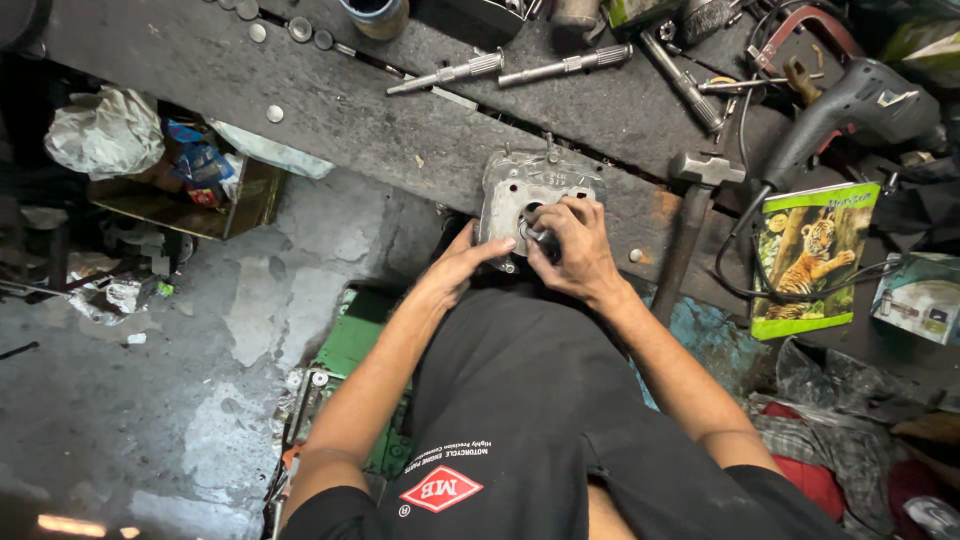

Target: The person uses a cylindrical metal tool to manually ream the interior of a metallic engine casing on a workbench. They rotate the tool by hand to smooth the surface, then move to a grinding machine to sharpen the tool's edge.

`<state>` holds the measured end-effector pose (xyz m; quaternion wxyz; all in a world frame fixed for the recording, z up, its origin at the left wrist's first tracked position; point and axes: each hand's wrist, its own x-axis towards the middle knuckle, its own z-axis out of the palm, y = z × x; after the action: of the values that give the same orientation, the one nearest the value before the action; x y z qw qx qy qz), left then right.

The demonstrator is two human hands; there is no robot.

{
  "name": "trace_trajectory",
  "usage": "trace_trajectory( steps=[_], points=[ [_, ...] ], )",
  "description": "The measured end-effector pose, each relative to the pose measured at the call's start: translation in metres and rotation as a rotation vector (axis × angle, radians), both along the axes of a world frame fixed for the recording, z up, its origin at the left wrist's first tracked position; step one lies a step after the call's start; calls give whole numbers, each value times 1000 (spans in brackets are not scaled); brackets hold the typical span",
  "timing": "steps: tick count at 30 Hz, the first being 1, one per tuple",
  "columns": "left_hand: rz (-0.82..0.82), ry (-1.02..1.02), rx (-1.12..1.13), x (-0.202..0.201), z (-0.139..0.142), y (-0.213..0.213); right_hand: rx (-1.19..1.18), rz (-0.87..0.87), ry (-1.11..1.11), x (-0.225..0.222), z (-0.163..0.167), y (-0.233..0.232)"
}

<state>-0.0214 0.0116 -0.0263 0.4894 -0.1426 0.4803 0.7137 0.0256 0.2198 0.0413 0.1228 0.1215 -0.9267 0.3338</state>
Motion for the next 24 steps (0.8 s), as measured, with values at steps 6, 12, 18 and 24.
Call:
trace_trajectory(
  steps=[6,12,18,24],
  points=[
    [10,-14,15,-1,7,0,-18,7,-22,-3,3,0],
    [18,-3,33,-1,8,1,-18,14,-11,1,-2,4],
    [3,10,18,0,6,0,-30,15,-8,2,-5,3],
    [2,17,8,0,3,0,-52,13,-15,8,-15,12]
  ],
)
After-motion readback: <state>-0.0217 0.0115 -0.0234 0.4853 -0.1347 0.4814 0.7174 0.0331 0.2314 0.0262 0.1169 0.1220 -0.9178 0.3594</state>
